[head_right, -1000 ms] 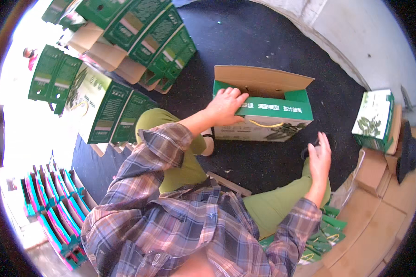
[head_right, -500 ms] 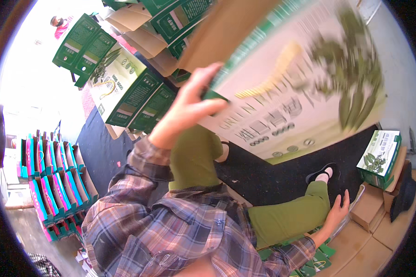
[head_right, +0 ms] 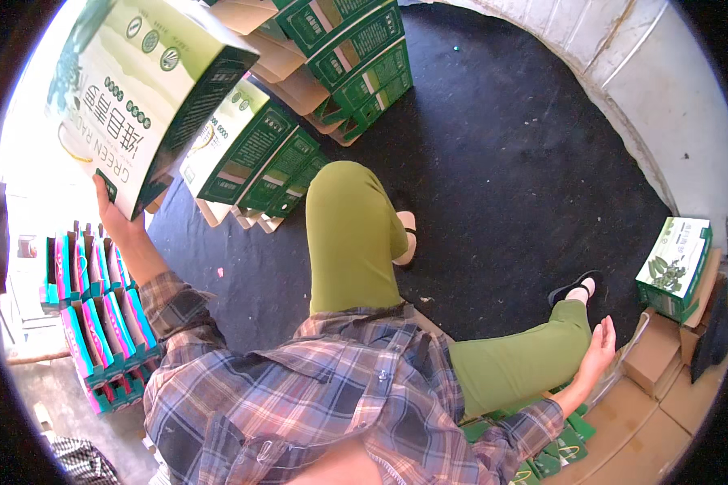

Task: The person takes flat cardboard boxes, folds and tucks their flaps by hand to assemble them into packaging boxes, and stacks the assembled boxes.

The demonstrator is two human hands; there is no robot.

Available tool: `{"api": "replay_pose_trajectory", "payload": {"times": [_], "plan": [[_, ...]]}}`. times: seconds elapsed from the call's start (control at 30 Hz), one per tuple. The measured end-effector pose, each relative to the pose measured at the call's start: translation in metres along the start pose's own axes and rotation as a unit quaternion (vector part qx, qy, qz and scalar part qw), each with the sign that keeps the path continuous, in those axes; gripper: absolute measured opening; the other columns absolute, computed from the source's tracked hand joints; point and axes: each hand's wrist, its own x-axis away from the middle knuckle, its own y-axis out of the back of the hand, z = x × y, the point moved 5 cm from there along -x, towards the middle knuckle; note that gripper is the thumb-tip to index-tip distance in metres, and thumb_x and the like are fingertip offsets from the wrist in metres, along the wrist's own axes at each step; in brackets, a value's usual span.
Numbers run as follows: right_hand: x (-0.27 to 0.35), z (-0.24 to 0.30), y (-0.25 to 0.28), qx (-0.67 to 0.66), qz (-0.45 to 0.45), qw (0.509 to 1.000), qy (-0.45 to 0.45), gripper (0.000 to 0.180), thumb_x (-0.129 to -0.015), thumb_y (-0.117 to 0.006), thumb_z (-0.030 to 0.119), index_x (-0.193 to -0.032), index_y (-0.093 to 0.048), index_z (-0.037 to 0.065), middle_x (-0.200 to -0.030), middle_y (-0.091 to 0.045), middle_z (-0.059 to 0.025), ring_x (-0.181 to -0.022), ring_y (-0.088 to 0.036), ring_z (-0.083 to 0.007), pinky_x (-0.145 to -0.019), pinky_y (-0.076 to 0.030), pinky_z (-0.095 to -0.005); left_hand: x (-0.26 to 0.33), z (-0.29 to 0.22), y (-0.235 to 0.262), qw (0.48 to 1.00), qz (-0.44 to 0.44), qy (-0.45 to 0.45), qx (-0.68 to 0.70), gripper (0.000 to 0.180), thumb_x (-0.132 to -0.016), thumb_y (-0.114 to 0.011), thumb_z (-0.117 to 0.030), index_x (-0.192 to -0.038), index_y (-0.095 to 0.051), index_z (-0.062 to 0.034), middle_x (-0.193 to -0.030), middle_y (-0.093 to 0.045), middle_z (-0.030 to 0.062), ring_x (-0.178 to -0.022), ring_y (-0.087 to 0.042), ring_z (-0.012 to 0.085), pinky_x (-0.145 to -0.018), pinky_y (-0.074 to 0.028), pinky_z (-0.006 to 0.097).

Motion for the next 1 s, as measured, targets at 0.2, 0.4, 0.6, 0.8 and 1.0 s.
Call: {"api": "replay_pose_trajectory", "payload": {"times": [0.2, 0.4, 0.6, 0.8, 1.0], "plan": [[0.008, 0.021, -0.012, 0.013, 0.010, 0.999, -0.041, 0.041, -0.095, -0.053, 0.018, -0.132, -0.050, -0.001, -0.129, -0.055, -0.0157, -0.118, -0.053, -0.0219, -0.101, -0.039, -0.0325, -0.086, 0.061, 0.128, 0.973, 0.028, 0.187, 0.132, 0.040, -0.097, -0.049, -0.027, -0.128, -0.051, -0.0020, -0.127, -0.057, 0.0160, -0.114, -0.055, 0.0310, -0.100, -0.042, 0.047], [0.002, -0.003, -0.008, -0.042, 0.010, 0.998, -0.035, 0.041, -0.096, -0.054, 0.020, -0.130, -0.051, -0.001, -0.125, -0.058, -0.0148, -0.115, -0.055, -0.0233, -0.098, -0.042, -0.0334, -0.131, 0.130, 0.162, 0.946, -0.054, 0.319, 0.006, 0.049, -0.093, -0.047, -0.047, -0.116, -0.059, -0.0052, -0.112, -0.065, 0.0149, -0.101, -0.060, 0.0355, -0.091, -0.045, 0.054], [0.002, -0.014, -0.001, -0.066, -0.010, 0.997, -0.027, 0.041, -0.095, -0.054, 0.020, -0.128, -0.052, -0.003, -0.123, -0.059, -0.0162, -0.114, -0.056, -0.0224, -0.099, -0.043, -0.0326, -0.121, 0.137, 0.149, 0.923, -0.091, 0.372, -0.049, 0.058, -0.090, -0.045, -0.054, -0.117, -0.058, -0.0049, -0.114, -0.064, 0.0159, -0.108, -0.057, 0.0352, -0.094, -0.042, 0.057], [-0.003, -0.010, -0.024, -0.076, 0.005, 0.997, -0.033, 0.040, -0.094, -0.056, 0.021, -0.127, -0.054, -0.003, -0.120, -0.061, -0.0151, -0.112, -0.057, -0.0211, -0.097, -0.043, -0.0318, -0.140, 0.109, 0.170, 0.929, -0.047, 0.365, -0.045, 0.056, -0.093, -0.042, -0.051, -0.117, -0.059, -0.0044, -0.119, -0.061, 0.0165, -0.111, -0.056, 0.0326, -0.098, -0.042, 0.051], [0.003, 0.007, -0.020, -0.059, -0.045, 0.997, 0.004, 0.032, -0.091, -0.060, 0.020, -0.116, -0.064, 0.000, -0.112, -0.066, -0.0081, -0.103, -0.060, -0.0142, -0.093, -0.044, -0.0271, -0.149, 0.043, 0.147, 0.652, -0.095, -0.040, -0.752, 0.048, -0.090, -0.052, -0.038, -0.124, -0.057, -0.0046, -0.114, -0.060, 0.0150, -0.103, -0.059, 0.0288, -0.084, -0.048, 0.039]]}}
